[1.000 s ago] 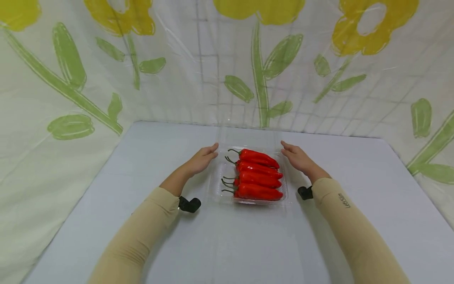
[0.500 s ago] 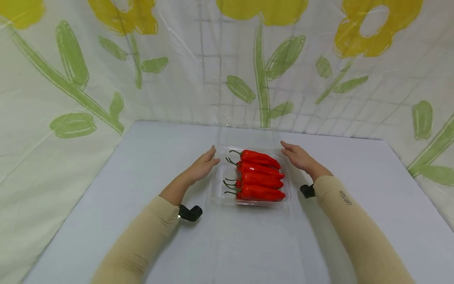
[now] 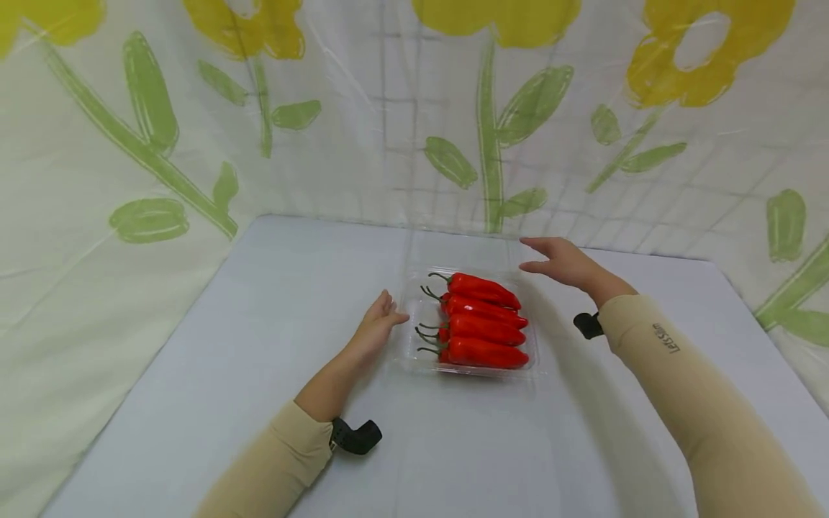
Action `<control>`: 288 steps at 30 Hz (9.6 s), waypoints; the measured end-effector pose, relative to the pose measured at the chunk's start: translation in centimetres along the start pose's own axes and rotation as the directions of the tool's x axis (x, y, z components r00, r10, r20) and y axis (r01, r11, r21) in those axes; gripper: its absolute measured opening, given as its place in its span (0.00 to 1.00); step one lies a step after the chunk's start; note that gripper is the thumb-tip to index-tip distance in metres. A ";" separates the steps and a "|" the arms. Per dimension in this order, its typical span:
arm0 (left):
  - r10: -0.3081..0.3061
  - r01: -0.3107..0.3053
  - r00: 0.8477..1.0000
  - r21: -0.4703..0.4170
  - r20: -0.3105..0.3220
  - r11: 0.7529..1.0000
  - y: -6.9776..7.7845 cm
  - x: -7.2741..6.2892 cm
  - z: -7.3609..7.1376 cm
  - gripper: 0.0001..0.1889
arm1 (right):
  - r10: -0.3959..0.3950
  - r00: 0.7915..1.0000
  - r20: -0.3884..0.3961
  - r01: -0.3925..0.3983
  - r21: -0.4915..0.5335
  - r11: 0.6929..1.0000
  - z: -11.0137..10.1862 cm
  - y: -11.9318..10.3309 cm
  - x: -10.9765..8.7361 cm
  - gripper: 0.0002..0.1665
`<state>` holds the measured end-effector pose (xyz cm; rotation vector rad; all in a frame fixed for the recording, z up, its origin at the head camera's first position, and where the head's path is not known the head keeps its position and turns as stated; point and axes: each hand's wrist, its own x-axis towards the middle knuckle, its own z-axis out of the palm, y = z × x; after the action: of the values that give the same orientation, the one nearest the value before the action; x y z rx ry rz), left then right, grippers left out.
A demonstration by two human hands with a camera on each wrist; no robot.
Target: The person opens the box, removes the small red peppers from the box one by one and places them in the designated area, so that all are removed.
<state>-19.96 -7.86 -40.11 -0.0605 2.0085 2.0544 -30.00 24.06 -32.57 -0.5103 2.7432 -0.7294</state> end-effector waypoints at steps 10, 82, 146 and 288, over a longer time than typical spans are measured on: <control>0.079 -0.075 0.997 -0.143 0.025 0.987 -1.8 -0.1 0.7 0.40 | -0.071 0.997 -0.009 0.071 0.215 0.974 -0.6 -3.9 -0.3 0.39; 0.122 -0.119 0.992 -0.102 0.025 0.988 -2.2 -0.3 1.1 0.37 | -0.291 0.954 0.075 0.278 0.144 0.950 5.3 -5.2 1.5 0.23; 0.144 -0.142 0.989 -0.074 0.019 0.987 -2.5 -0.1 1.0 0.36 | 0.500 0.855 -0.134 -0.256 0.730 0.633 2.7 6.1 2.1 0.37; 0.122 -0.120 0.992 -0.063 0.029 0.991 -2.6 -0.1 1.1 0.38 | -0.122 0.961 0.246 0.083 0.164 0.983 6.0 -6.4 -1.6 0.31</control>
<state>-19.15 -6.82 -42.58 0.0852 1.9748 2.1753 -24.90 16.95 -34.04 -0.6669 2.4160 -0.8269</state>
